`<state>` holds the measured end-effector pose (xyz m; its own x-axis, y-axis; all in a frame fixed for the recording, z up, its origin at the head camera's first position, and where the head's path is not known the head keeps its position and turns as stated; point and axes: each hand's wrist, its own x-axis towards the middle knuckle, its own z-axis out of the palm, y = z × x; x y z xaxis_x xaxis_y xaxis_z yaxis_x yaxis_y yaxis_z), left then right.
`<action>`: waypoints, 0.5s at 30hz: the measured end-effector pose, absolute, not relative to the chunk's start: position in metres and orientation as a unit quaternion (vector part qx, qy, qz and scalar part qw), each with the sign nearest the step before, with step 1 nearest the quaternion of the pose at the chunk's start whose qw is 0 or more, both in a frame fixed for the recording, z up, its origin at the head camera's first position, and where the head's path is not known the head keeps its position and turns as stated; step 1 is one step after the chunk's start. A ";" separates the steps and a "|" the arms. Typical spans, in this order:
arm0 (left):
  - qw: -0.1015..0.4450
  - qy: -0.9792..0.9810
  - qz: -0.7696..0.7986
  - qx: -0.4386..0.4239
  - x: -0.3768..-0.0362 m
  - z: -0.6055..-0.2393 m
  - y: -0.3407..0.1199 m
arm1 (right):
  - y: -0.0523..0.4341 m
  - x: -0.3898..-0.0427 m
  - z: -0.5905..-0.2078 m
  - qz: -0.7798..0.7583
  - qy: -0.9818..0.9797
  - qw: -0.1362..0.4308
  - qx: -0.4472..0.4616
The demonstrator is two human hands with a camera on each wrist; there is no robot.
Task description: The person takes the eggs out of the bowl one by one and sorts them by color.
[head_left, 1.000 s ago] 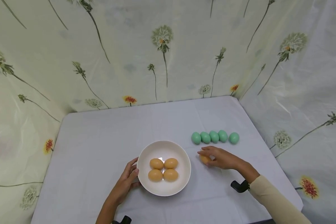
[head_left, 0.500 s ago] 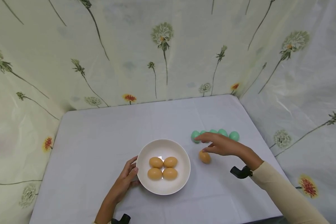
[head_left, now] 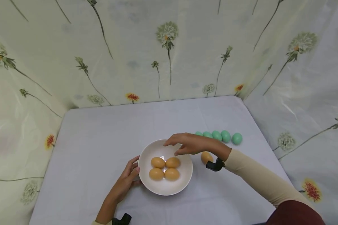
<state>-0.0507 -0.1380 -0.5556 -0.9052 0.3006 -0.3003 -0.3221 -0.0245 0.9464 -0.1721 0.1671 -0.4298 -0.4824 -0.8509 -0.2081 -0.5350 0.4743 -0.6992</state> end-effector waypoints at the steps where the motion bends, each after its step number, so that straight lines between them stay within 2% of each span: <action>1: 0.217 0.664 0.715 -0.006 -0.051 -0.555 -0.138 | 0.161 -0.174 -0.430 -0.284 0.808 0.280 -0.434; 15: 0.229 0.659 0.717 -0.004 -0.053 -0.552 -0.140 | 0.110 -0.176 -0.458 -0.215 0.785 0.299 -0.499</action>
<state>-0.0525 -0.1395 -0.5524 -0.8954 0.3229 -0.3067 -0.3327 -0.0271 0.9427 -0.1759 0.1100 -0.4582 -0.3233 -0.9111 -0.2558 -0.6541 0.4104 -0.6354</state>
